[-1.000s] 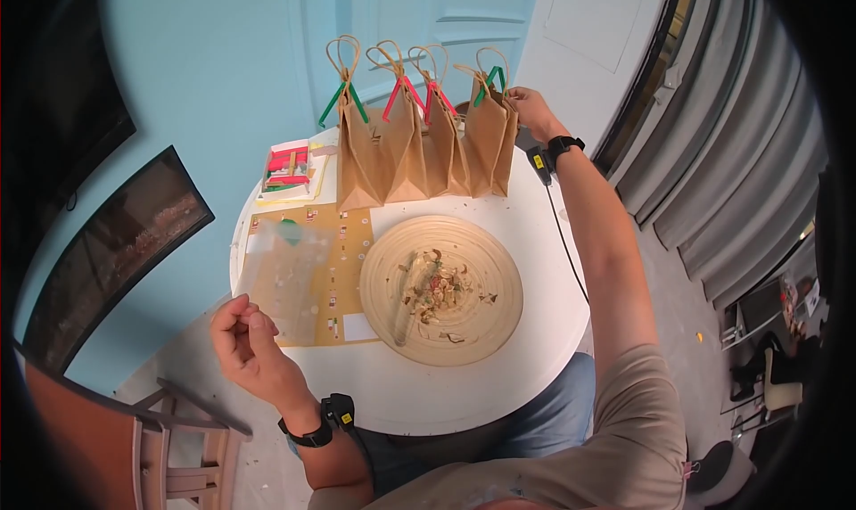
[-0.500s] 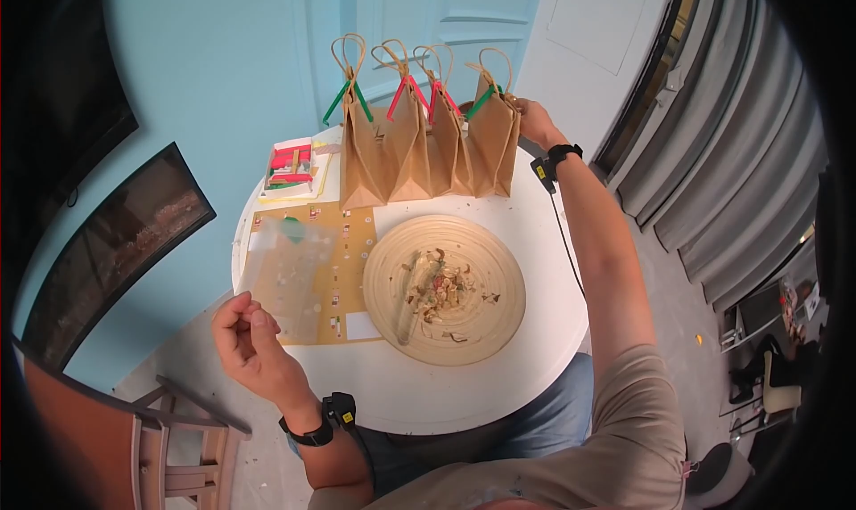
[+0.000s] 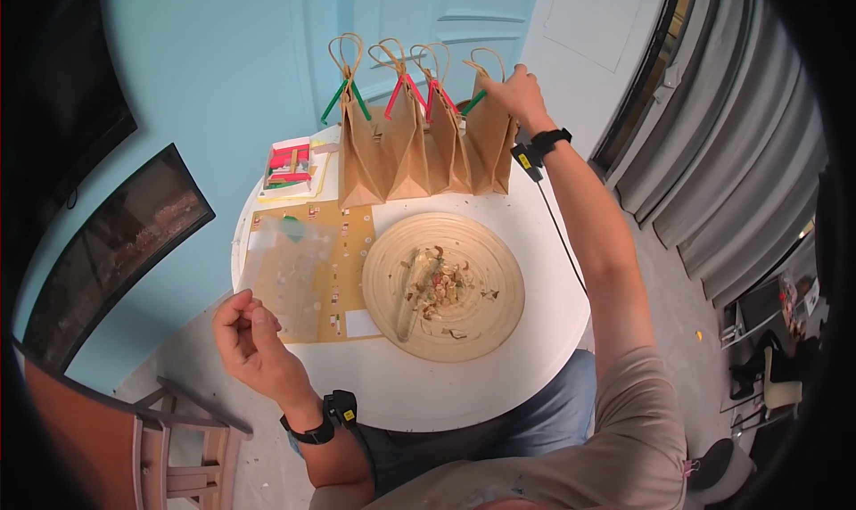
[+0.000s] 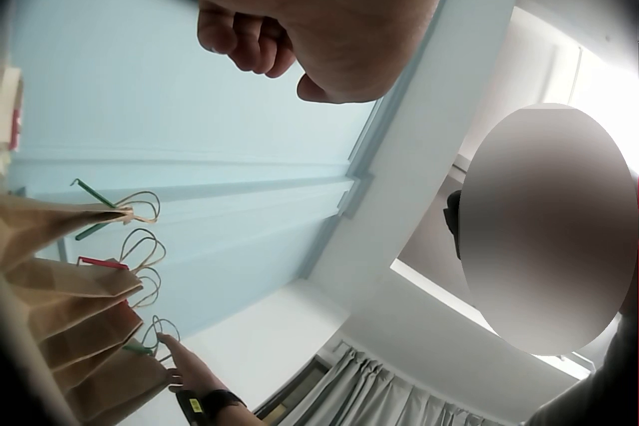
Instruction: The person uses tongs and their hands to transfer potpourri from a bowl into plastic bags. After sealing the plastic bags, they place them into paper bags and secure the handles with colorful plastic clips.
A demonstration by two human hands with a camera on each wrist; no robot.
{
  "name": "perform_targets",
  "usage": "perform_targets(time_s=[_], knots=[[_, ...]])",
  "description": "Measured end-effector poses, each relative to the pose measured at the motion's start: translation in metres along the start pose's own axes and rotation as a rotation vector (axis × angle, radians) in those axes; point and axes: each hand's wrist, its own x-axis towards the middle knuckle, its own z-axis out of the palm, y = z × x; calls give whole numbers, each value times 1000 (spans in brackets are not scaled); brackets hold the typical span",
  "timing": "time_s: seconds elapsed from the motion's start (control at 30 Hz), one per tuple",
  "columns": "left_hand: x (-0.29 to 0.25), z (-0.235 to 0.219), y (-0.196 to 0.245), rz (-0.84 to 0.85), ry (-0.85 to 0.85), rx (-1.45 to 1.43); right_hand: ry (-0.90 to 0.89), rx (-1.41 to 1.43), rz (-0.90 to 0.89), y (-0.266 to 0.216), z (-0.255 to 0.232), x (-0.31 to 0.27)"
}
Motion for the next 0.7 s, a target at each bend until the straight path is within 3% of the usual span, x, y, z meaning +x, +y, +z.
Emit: perform_targets(time_s=[0.07, 0.27, 0.47, 0.7], knots=[[-1, 1, 1, -4, 1, 6, -98, -202, 29, -20, -7, -4], [2, -1, 0, -11, -1, -5, -334, -138, -9, -17, 0, 21], [1, -2, -1, -35, -7, -7, -211, -216, -96, -4, 30, 33], [4, 2, 9, -14, 37, 17, -280, -145, -20, -19, 8, 22]])
